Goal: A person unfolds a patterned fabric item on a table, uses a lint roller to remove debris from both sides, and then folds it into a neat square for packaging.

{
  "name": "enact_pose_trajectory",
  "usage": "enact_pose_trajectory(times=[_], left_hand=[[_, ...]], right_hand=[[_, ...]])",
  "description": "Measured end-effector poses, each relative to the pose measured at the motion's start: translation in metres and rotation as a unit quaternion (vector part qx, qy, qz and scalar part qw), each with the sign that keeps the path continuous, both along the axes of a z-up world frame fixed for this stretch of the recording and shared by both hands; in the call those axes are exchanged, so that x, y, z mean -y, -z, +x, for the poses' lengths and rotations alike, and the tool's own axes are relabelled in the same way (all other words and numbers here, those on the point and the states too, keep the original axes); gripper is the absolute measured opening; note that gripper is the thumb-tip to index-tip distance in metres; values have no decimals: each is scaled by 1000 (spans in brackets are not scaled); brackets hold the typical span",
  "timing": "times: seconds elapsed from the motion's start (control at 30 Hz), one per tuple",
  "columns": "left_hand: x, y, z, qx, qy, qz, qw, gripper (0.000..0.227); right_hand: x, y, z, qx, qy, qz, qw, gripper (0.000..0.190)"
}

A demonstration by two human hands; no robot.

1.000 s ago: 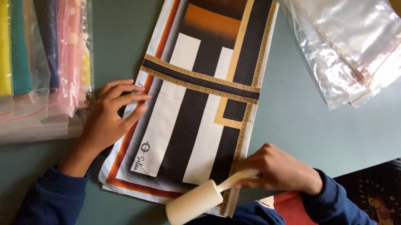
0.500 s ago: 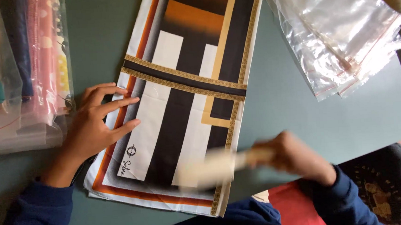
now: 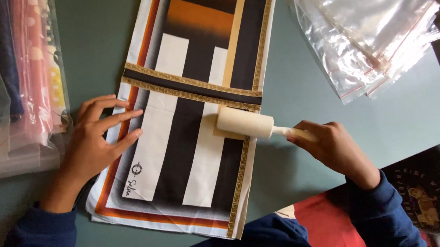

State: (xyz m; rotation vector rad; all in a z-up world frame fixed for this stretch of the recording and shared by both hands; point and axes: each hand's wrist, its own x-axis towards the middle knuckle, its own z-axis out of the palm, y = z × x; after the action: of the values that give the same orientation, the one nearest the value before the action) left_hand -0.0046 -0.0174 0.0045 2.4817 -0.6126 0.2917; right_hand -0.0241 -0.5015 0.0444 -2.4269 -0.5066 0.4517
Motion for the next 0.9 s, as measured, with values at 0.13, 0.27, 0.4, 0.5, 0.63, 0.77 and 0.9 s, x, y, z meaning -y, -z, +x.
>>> enact_pose_trajectory(times=[0.13, 0.27, 0.4, 0.5, 0.63, 0.77, 0.9], left_hand=[[0, -1, 1, 0, -2, 1, 1000, 34], [-1, 0, 1, -6, -3, -1, 1000, 34], [0, 1, 1, 8, 2, 3, 1000, 33], [0, -1, 1, 3, -2, 3, 1000, 33], [1, -2, 2, 3, -5, -2, 1000, 30], [0, -1, 1, 4, 2, 9, 1000, 32], [1, -2, 0, 6, 3, 3, 1000, 31]], right_hand=[[5, 2, 0, -161, -58, -55, 984, 15], [3, -11, 1, -132, -218, 71, 964, 21], [10, 3, 2, -31, 92, -22, 995, 21], [27, 19, 6, 69, 4, -114, 991, 12], [10, -10, -5, -195, -107, -33, 974, 8], [9, -16, -5, -191, -202, 94, 956, 12], [20, 9, -7, -36, -19, -24, 999, 21]])
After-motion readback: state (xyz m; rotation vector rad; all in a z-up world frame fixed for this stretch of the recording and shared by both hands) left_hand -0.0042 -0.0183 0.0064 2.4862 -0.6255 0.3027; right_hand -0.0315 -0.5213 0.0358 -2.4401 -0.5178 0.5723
